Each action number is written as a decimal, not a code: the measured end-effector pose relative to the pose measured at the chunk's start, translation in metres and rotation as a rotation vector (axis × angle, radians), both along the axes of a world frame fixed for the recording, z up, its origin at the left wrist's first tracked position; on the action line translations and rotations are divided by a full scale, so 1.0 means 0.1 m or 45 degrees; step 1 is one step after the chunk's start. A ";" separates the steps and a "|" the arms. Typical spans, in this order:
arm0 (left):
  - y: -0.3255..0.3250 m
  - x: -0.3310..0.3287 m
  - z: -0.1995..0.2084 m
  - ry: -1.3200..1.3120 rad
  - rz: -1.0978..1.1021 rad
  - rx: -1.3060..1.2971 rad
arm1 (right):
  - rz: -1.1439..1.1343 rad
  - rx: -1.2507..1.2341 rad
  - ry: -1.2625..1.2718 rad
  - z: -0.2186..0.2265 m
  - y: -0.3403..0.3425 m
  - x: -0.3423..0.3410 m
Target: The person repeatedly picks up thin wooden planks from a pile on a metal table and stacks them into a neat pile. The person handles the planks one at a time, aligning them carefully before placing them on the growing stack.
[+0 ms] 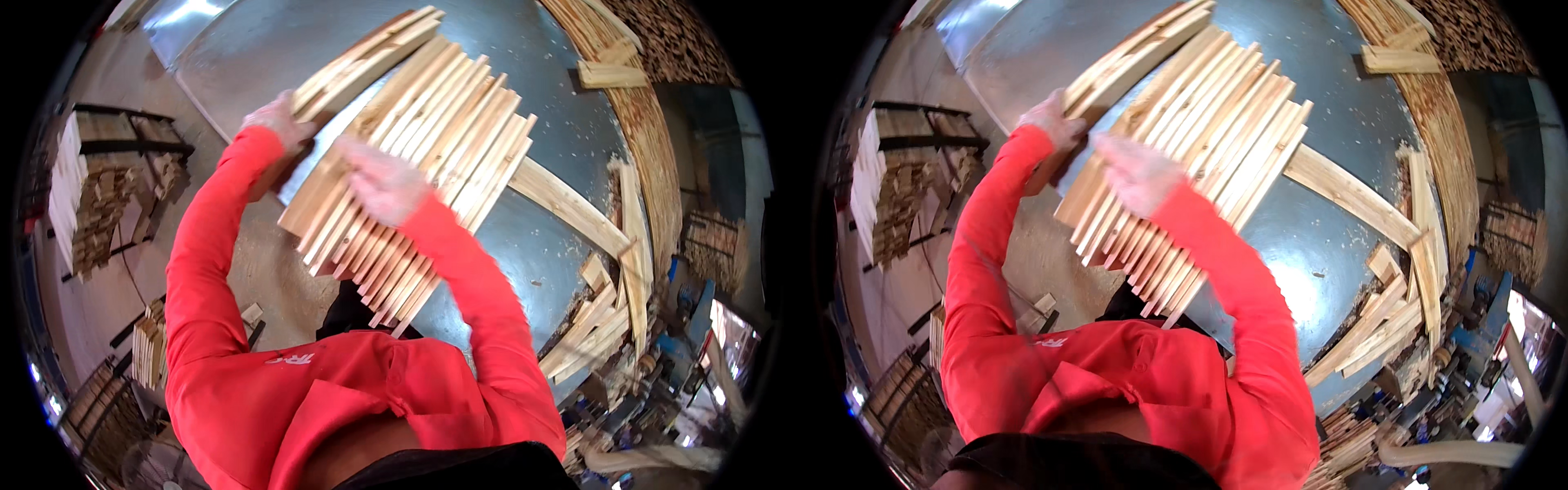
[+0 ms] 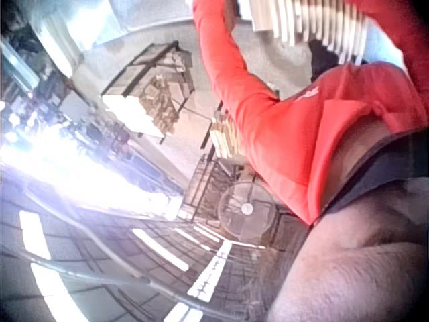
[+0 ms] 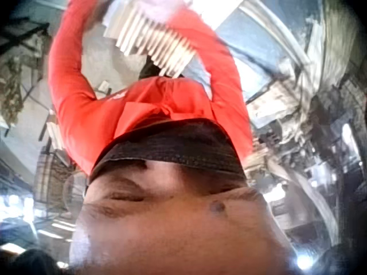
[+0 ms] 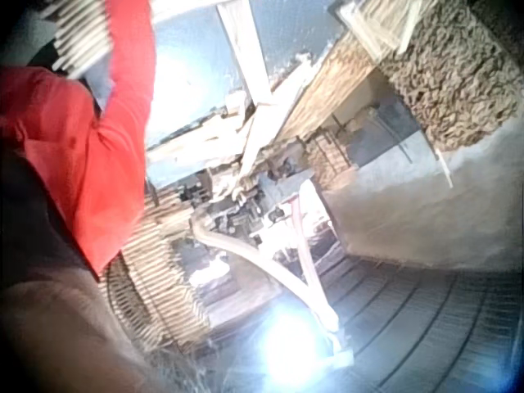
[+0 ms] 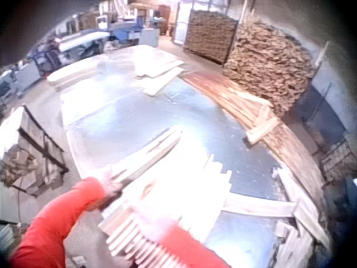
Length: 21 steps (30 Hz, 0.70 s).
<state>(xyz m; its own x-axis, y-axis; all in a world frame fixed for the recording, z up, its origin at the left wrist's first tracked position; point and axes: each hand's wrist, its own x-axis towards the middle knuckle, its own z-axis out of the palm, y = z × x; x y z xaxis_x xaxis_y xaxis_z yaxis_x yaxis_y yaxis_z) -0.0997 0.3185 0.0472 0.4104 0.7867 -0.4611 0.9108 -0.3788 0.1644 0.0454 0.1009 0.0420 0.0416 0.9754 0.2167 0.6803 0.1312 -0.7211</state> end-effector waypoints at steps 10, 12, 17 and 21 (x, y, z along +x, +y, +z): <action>0.89 -0.33 -0.56 -0.147 -0.541 0.770 | -0.551 -1.191 -1.276 -0.38 -2.42 2.96; 0.13 0.09 -0.32 -0.652 -0.765 0.890 | -0.570 -1.085 -1.254 -0.53 -2.60 3.09; -2.92 1.39 0.23 -1.223 -1.174 -0.174 | -0.161 -1.364 -1.190 -0.27 -2.72 2.78; -4.31 2.17 0.09 -0.160 -1.146 -0.235 | 0.278 -1.592 -0.779 0.02 -2.95 2.18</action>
